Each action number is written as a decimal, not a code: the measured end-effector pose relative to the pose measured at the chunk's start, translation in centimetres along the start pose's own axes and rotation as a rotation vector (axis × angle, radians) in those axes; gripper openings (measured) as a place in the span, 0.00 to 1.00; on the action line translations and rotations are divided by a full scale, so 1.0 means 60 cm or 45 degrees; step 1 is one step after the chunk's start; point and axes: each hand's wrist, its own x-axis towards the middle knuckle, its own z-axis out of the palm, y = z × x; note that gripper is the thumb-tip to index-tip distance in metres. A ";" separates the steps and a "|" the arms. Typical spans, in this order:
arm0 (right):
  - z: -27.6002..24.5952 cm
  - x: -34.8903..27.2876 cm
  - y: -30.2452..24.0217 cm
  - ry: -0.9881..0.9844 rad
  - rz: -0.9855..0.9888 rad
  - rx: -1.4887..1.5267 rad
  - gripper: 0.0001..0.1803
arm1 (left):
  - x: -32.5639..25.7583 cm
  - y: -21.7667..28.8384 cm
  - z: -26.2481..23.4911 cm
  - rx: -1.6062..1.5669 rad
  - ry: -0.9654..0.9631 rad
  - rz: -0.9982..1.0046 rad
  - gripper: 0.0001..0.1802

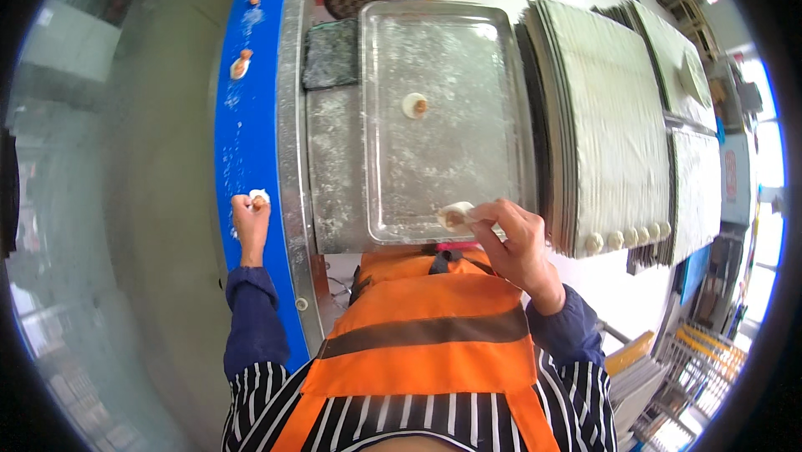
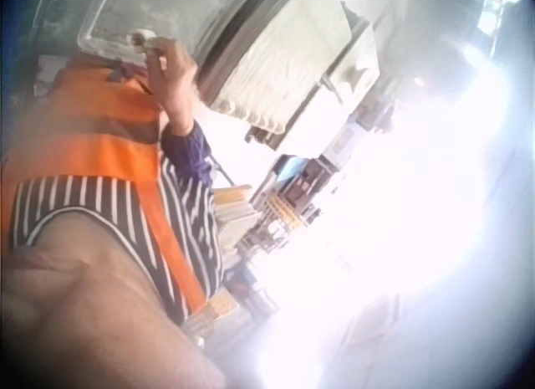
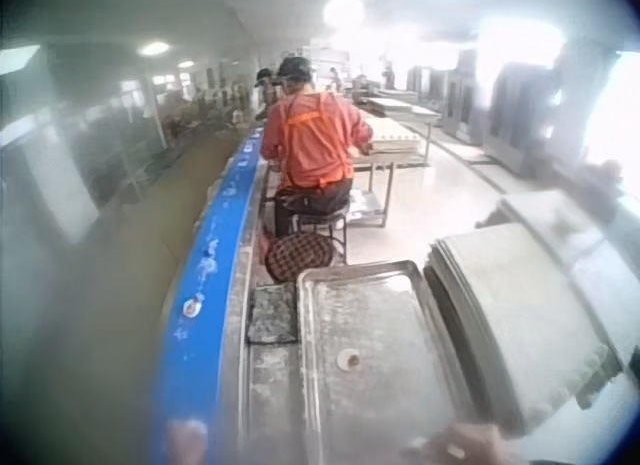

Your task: The person repeatedly picks small dough discs from a blue conveyor belt, places them on a metal tray, adds a small amount of filling, and folds them into sealed dumplings. The finished dumplings are placed on a nearby stack of trays. The process is continuous and repetitive throughout the clip.

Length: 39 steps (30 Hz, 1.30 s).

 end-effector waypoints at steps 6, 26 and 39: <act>-0.015 -0.016 0.004 0.025 0.011 -0.021 0.06 | -0.089 0.207 0.239 -0.707 -0.618 0.213 0.19; 0.006 0.077 0.018 0.225 0.154 0.448 0.08 | -0.155 0.567 0.071 -1.869 -1.417 -0.321 0.23; -0.011 0.114 0.008 0.049 -0.171 -0.094 0.09 | -0.132 0.570 0.077 -0.908 -1.092 0.230 0.20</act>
